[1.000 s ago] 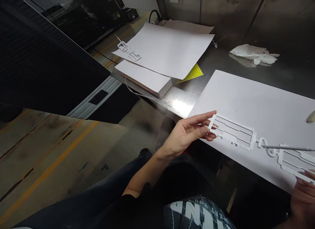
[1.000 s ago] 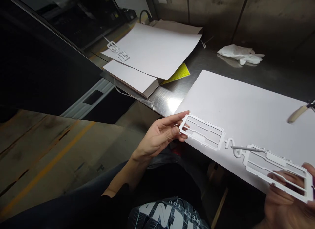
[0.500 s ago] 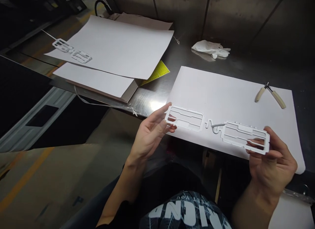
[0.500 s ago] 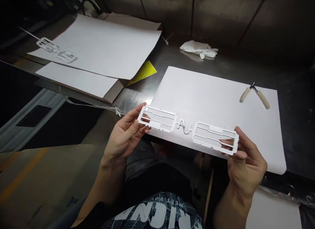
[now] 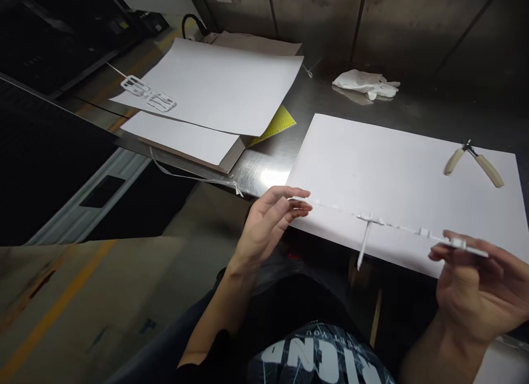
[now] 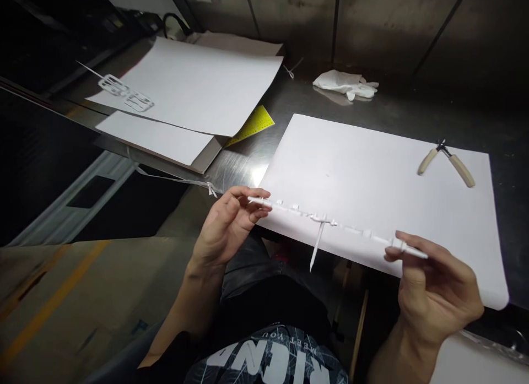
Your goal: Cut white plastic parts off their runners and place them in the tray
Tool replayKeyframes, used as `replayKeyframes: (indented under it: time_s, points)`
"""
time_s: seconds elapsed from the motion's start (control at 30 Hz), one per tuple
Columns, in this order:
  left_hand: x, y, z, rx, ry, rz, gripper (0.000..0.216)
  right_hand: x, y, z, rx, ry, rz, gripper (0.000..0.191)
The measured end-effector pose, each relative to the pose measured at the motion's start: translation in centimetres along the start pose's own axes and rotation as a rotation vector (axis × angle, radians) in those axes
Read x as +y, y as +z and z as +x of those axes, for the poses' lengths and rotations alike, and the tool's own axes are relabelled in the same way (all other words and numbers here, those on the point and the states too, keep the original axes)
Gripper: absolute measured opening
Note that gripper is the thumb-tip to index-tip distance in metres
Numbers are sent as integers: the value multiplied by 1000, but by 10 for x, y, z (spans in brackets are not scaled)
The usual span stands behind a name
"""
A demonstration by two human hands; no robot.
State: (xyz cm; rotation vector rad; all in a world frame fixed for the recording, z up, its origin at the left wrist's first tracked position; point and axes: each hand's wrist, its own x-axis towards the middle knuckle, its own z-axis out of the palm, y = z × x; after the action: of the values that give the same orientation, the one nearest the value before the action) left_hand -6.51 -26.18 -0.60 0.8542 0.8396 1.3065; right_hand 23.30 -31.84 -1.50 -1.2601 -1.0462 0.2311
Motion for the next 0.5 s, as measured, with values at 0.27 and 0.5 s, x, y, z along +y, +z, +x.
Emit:
replayKeyframes:
  time_s: [0.27,0.5]
  points:
    - [0,8,-1,5,218,105,17,-4,-3,-4,-128,4,88,32]
    - [0,15,-6,2,343,216,47,-10,-5,-5,-57,144,20,48]
